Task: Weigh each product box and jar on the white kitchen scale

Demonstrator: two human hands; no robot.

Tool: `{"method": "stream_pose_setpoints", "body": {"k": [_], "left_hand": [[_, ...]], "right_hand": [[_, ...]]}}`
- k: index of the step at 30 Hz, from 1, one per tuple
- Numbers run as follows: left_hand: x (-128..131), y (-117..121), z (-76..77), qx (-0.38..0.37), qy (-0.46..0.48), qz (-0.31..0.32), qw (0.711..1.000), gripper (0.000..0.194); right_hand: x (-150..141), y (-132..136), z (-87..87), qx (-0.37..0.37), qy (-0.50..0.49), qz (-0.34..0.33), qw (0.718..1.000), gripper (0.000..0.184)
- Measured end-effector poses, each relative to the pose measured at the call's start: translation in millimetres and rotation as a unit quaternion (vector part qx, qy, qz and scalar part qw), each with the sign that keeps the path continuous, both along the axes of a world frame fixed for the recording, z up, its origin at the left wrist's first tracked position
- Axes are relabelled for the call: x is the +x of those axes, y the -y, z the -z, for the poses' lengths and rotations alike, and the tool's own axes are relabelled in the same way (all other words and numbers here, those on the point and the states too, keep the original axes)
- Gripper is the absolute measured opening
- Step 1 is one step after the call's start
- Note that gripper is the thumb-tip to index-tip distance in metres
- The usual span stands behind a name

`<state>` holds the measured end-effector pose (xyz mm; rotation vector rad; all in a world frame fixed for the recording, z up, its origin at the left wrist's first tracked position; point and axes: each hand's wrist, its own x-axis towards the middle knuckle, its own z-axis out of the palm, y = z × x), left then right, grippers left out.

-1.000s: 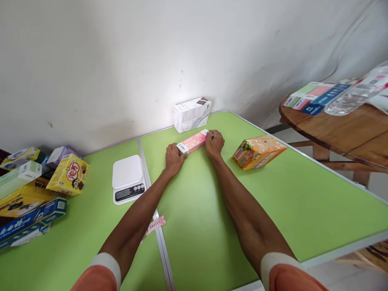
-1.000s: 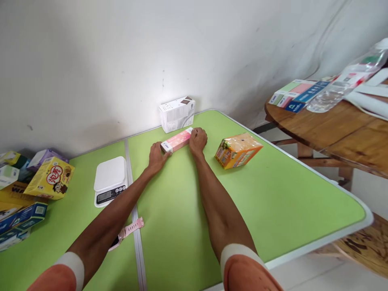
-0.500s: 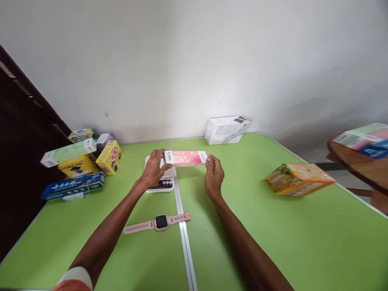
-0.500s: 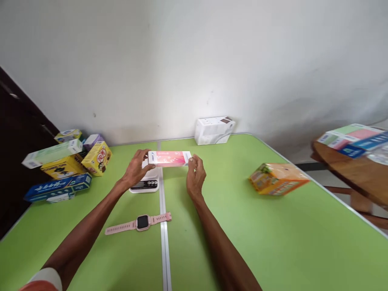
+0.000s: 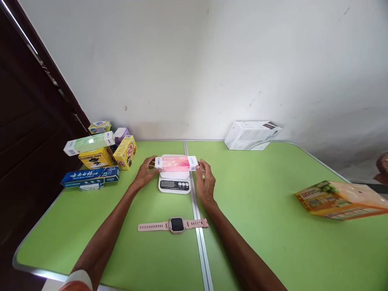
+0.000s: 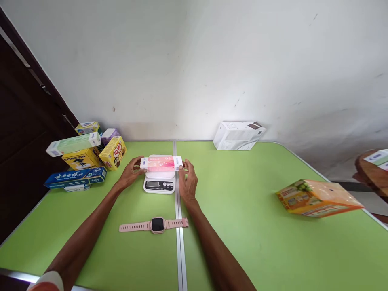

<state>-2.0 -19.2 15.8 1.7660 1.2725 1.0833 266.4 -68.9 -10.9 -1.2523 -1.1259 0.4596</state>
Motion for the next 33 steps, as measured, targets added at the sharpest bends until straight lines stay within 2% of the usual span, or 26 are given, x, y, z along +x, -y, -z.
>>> {"method": "stream_pose_setpoints", "body": {"k": [4,7,10,19,25,33], "left_hand": [[3,5,17.8,-0.019,0.070,-0.016,0.997,0.093],[7,9,30.1,-0.015,0.116,-0.059,0.991,0.093],[12,10,36.6,-0.013,0.133,-0.097,0.986,0.094],[14,8,38.5,-0.011,0.099,-0.130,0.987,0.087],[13,6,41.7,-0.007,0.125,-0.134,0.983,0.075],[12,4,43.3,-0.002,0.105,-0.134,0.985,0.081]], "right_hand": [[2,-1,4.7,-0.032,-0.052,0.002,0.998,0.070],[6,-5,9.5,-0.071,-0.124,-0.018,0.990,0.076],[9,-7,13.3,-0.077,-0.135,-0.031,0.987,0.078],[10,-4,14.4,-0.074,-0.107,-0.024,0.991,0.082],[10,-1,9.9,-0.078,-0.080,-0.036,0.993,0.081],[9,-1,7.9,-0.073,-0.074,-0.034,0.994,0.079]]}}
